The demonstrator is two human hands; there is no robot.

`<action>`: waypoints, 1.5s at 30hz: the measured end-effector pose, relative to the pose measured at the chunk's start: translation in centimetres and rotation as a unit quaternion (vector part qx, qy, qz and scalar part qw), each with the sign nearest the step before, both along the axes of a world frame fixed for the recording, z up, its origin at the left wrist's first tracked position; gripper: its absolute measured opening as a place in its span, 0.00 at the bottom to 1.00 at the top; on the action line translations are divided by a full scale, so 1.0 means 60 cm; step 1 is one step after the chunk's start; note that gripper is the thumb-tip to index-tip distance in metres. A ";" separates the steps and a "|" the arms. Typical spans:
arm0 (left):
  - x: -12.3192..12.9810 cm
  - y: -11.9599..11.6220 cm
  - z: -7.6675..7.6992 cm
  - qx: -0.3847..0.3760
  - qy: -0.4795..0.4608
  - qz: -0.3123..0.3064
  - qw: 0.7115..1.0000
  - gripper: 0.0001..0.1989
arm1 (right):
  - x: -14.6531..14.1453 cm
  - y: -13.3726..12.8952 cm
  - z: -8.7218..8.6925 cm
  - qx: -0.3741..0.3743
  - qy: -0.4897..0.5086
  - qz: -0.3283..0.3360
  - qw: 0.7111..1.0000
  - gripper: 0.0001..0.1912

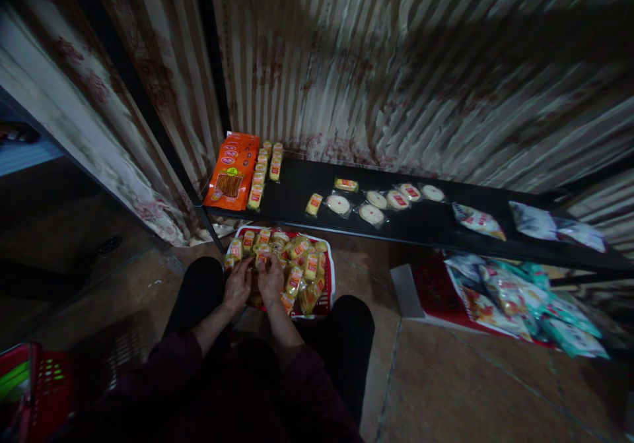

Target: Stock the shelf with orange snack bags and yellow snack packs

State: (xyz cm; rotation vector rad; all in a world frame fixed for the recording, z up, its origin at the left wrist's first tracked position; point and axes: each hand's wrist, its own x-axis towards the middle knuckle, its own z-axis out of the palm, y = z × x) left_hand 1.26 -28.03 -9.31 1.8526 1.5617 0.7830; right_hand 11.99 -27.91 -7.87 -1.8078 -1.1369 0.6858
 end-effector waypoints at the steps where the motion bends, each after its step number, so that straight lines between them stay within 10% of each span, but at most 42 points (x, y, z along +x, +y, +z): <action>1: -0.001 0.000 0.001 0.001 0.001 -0.002 1.000 0.21 | 0.001 -0.001 -0.001 0.006 0.010 -0.004 1.000 0.12; 17: 0.041 0.011 0.067 -0.027 -0.167 0.072 0.983 0.21 | 0.003 -0.009 -0.002 0.092 0.186 -0.013 0.978 0.16; 31: 0.051 0.011 0.077 -0.096 -0.329 0.124 0.931 0.24 | 0.011 -0.029 0.055 0.090 0.246 0.007 0.965 0.18; 45: 0.060 0.008 0.099 -0.102 -0.381 0.137 0.909 0.20 | 0.020 -0.035 0.050 0.086 0.350 -0.006 0.933 0.21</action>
